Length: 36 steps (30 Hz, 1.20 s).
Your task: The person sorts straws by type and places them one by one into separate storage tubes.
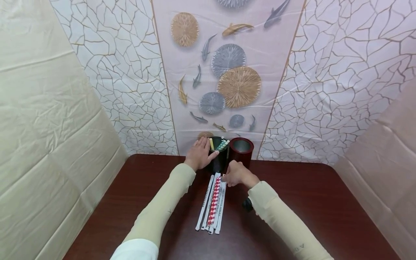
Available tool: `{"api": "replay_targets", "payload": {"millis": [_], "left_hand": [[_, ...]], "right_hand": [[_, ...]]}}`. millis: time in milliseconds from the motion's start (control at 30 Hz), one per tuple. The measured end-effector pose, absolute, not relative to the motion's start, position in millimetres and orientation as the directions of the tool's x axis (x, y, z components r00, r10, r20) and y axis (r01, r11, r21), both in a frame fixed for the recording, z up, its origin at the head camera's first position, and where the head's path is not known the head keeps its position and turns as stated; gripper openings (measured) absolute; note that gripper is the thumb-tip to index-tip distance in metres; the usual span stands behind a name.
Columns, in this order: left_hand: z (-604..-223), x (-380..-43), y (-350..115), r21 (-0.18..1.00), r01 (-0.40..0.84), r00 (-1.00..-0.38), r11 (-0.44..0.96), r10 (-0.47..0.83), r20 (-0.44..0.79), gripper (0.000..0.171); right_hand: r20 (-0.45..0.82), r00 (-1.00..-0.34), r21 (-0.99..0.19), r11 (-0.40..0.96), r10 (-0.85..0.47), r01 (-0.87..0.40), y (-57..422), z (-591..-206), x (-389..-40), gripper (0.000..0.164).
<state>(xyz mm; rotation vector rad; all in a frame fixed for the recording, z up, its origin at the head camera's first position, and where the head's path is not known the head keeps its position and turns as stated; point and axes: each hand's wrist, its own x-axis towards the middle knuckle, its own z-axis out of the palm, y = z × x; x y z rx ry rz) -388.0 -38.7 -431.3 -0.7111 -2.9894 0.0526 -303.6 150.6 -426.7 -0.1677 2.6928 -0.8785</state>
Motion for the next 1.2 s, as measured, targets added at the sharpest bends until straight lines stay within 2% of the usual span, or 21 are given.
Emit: {"api": "replay_targets", "payload": {"millis": [400,667,1000,1200], "left_hand": [[-430.9,-391.0,-39.5,-0.061,0.447,-0.893,0.892,0.450,0.033,0.085],[-428.9,-387.2,-41.8,-0.038,0.456,-0.887,0.889,0.457,0.060,0.085],[-428.0,-383.5,-41.3,-0.031,0.457,-0.886,0.889,0.458,0.070,0.084],[-428.9,-385.5,-39.8,-0.048,0.456,-0.886,0.889,0.458,0.065,0.084]], "right_hand": [[-0.254,-0.949,-0.591,0.806,-0.186,0.000,129.0,-452.6,-300.8,0.024],[-0.310,-0.943,-0.581,0.809,-0.118,0.089,123.0,-471.0,-307.0,0.019],[-0.303,-0.951,-0.576,0.805,-0.052,0.139,118.4,-481.1,-309.6,0.030],[-0.308,-0.951,-0.533,0.828,0.006,0.177,112.6,-481.5,-309.9,0.036]]}}
